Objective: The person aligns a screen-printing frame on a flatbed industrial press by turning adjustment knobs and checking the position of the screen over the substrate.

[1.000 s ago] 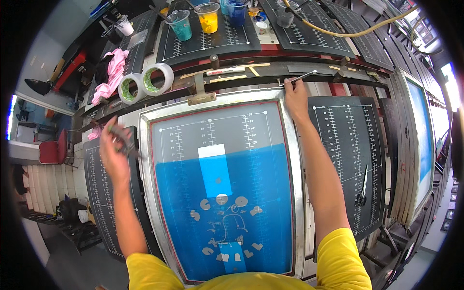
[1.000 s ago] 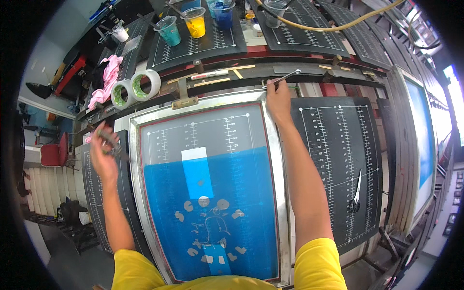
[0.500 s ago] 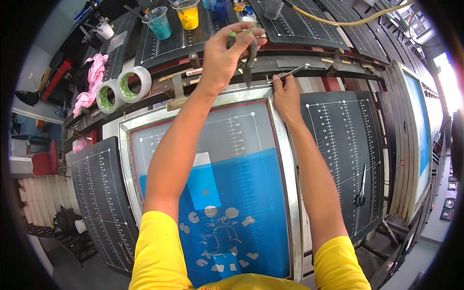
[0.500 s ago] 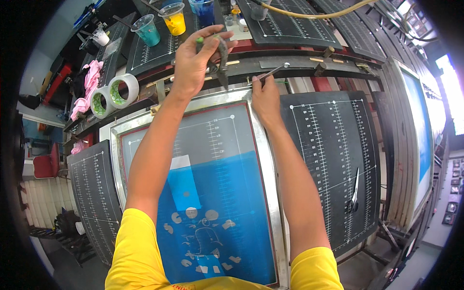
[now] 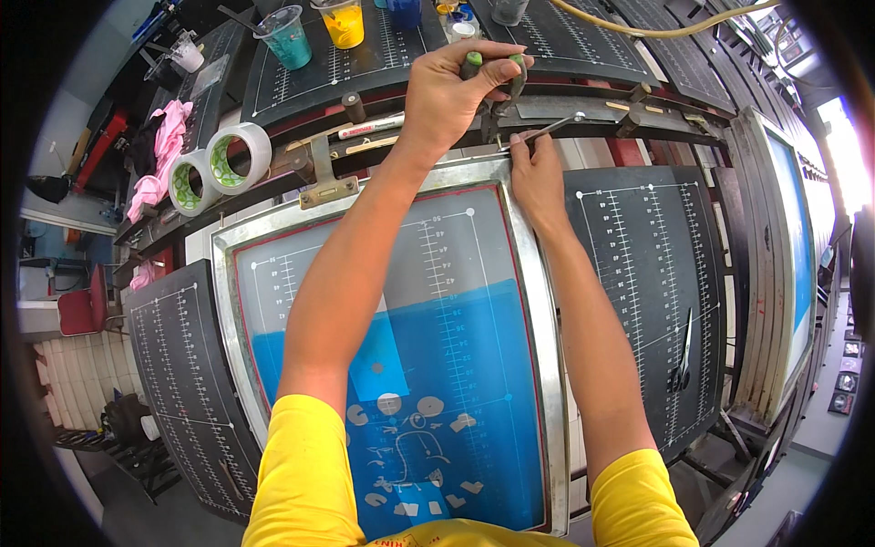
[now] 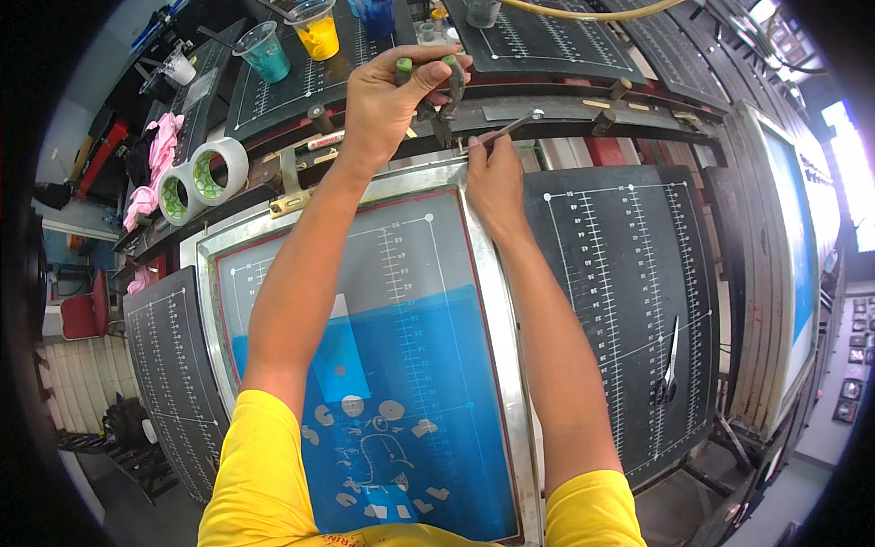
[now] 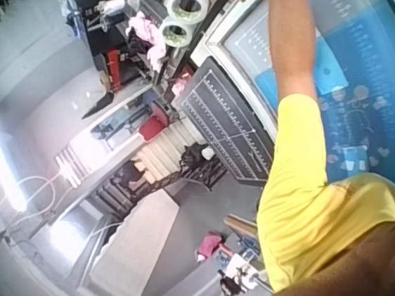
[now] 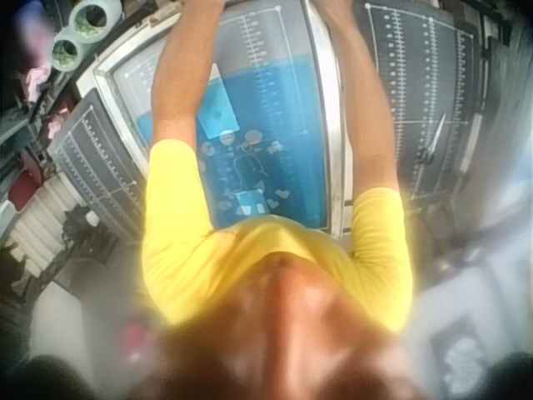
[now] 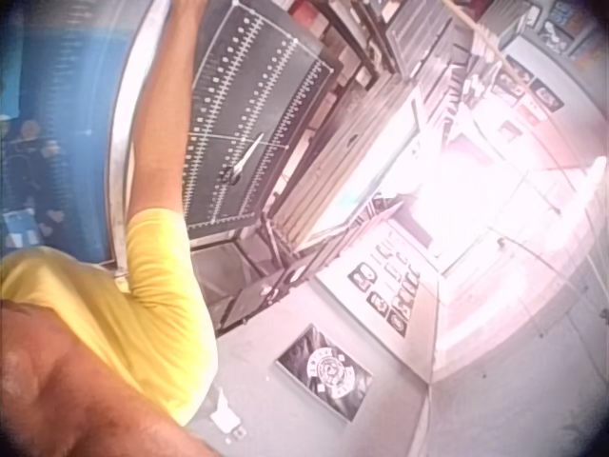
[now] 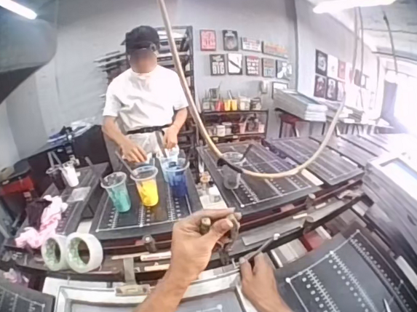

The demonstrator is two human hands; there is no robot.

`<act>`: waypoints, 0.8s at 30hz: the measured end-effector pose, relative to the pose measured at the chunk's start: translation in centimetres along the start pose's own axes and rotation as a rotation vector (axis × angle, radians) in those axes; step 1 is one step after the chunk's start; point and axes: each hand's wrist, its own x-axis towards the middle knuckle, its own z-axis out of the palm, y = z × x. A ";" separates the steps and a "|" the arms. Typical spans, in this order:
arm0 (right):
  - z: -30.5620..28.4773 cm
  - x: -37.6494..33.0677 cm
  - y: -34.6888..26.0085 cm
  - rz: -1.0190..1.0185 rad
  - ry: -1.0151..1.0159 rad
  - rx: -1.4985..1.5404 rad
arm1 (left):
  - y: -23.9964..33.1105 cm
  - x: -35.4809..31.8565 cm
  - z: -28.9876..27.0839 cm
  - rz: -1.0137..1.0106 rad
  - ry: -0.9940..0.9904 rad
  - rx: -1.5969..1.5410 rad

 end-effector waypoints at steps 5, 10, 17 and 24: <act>-0.2 -0.1 -0.4 0.018 -0.007 -0.014 | -0.3 0.0 0.1 -0.007 -0.058 0.039; -0.3 -0.2 -0.9 0.018 -0.024 -0.036 | -0.4 -0.2 -0.2 0.063 -0.050 0.056; -0.2 -0.1 -0.4 0.058 -0.020 -0.052 | -0.7 0.1 0.2 0.162 -0.066 0.077; -0.2 -0.2 -0.6 0.040 -0.017 -0.039 | -1.2 0.1 0.6 0.192 -0.112 0.094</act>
